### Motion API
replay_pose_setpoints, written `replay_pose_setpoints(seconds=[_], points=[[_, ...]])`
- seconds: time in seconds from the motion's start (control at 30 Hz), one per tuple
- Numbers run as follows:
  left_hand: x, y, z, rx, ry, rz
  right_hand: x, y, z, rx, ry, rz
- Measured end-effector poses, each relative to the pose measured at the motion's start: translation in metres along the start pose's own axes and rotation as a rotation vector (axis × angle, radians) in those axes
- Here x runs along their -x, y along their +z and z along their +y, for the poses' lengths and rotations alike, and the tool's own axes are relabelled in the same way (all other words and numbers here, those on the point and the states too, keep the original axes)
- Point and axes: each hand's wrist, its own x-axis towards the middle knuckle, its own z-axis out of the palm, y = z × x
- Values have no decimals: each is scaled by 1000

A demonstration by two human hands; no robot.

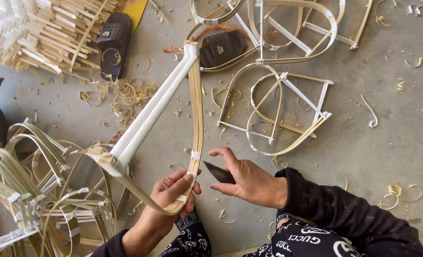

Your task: The person is assembling and shaping bamboo strips into curved frames using a utility knife and plastic tubes.

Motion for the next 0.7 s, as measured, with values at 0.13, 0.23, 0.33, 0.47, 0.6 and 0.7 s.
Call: replay_pose_setpoints(seconds=[0.13, 0.23, 0.33, 0.47, 0.6, 0.7], points=[[3, 6, 6, 27, 4, 46, -8, 11, -4, -73, -62, -80], [5, 6, 9, 25, 25, 23, -24, 16, 8, 24, -145, -20], [0, -4, 6, -59, 77, 83, -38, 20, 27, 218, -543, 198], [-19, -28, 3, 175, 0, -44, -55, 15, 38, 658, -505, 165], [-25, -39, 3, 270, -9, -77, -67, 3, 40, 435, -614, 472], [-31, -40, 7, 186, 55, -109, -68, 7, 45, -694, -19, -10]])
